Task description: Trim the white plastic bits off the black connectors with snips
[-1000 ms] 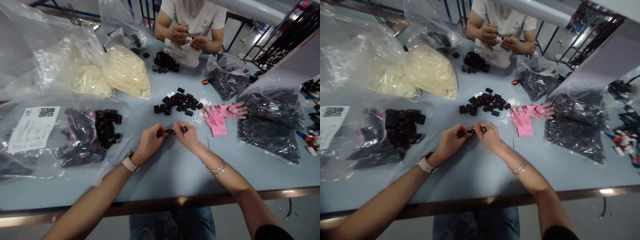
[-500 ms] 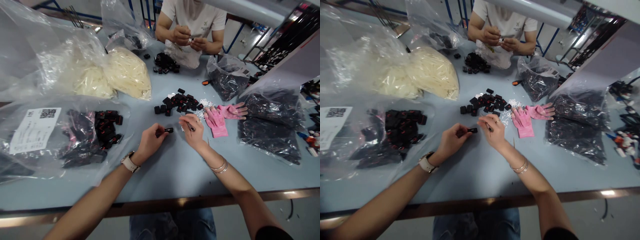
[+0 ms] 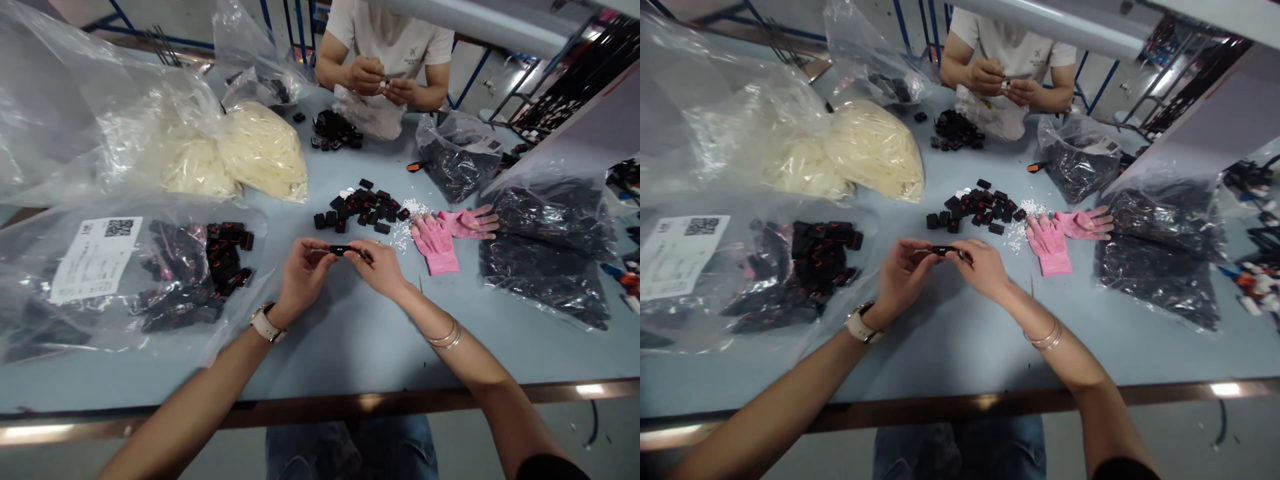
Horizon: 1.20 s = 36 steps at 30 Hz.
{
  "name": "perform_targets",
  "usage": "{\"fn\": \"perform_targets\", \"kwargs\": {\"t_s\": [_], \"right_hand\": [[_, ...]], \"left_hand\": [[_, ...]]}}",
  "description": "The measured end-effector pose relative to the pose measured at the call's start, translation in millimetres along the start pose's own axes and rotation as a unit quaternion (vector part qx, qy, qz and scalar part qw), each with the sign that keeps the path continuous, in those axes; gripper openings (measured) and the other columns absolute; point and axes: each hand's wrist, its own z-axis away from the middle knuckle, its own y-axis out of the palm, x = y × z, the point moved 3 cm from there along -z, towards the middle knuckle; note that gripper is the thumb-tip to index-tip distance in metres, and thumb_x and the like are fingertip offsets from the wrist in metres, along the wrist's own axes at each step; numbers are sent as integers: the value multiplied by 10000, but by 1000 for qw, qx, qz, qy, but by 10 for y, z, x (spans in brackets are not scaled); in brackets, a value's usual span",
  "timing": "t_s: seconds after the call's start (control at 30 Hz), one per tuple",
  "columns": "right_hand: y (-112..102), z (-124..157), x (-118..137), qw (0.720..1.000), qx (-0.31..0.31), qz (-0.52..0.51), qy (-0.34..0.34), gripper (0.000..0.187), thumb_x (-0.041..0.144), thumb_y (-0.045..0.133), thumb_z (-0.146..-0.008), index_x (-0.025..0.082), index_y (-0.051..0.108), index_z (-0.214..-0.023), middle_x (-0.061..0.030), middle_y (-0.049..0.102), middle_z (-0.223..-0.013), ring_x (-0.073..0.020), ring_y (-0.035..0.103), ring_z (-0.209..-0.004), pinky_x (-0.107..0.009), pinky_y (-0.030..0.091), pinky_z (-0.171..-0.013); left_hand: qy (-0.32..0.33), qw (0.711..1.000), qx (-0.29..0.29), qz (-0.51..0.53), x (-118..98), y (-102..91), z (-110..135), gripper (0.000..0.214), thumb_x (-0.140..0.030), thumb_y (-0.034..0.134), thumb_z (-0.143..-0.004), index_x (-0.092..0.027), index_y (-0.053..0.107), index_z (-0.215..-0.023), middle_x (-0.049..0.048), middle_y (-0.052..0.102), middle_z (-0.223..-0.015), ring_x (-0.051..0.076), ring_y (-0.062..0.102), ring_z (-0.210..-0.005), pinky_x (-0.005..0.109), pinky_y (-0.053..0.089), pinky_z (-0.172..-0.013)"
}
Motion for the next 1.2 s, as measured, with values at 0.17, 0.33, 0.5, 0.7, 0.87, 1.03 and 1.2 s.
{"fn": "perform_targets", "kwargs": {"t_s": [0.17,0.33,0.5,0.7,0.87,1.03,1.2], "right_hand": [[-50,-209,-16,993,4,39,109,259,336,545,-894,169,712,-1001,-6,656,-702,-121,539,-613,-244,386,-623],[231,-551,480,988,144,47,31,212,273,553,-879,160,715,-802,-11,638,-668,-138,561,-649,-249,369,-622],[626,-766,995,972,225,-50,-51,320,223,495,-929,203,622,-1222,7,704,-841,-128,632,-782,-221,421,-721],[395,-990,486,974,131,184,19,332,154,381,-927,194,683,-1061,-86,711,-1052,-216,635,-927,-296,437,-750],[265,-1057,176,960,136,243,12,330,232,416,-949,212,645,-1186,-101,661,-1181,-234,623,-1006,-309,454,-787],[508,-969,184,938,227,258,-49,384,231,451,-952,217,563,-1319,-105,616,-1301,-242,632,-1027,-330,475,-799],[347,-780,92,967,196,160,-24,511,203,628,-843,228,548,-1347,-71,670,-1246,-236,623,-1108,-333,478,-895]], "left_hand": [[8,973,107,-206,14,79,23,104,-301,559,-816,-208,538,-775,-21,619,-645,140,587,-576,257,460,-582],[84,913,194,-349,85,178,108,65,-190,540,-799,-174,603,-794,72,692,-744,212,647,-675,300,470,-616],[141,892,176,-392,161,161,116,81,-170,527,-790,-160,605,-809,108,709,-822,256,664,-762,346,501,-672],[122,902,229,-346,51,211,103,73,-142,547,-838,-179,597,-800,62,694,-799,204,658,-743,295,488,-667],[133,891,251,-353,-4,234,100,68,-136,554,-848,-180,588,-809,57,685,-806,194,644,-758,291,481,-690],[135,889,251,-358,8,213,91,81,-109,549,-835,-179,583,-810,55,680,-798,195,638,-751,295,481,-696],[142,896,234,-351,10,208,89,60,-148,550,-851,-181,589,-821,54,682,-802,190,636,-743,290,473,-685]]}}
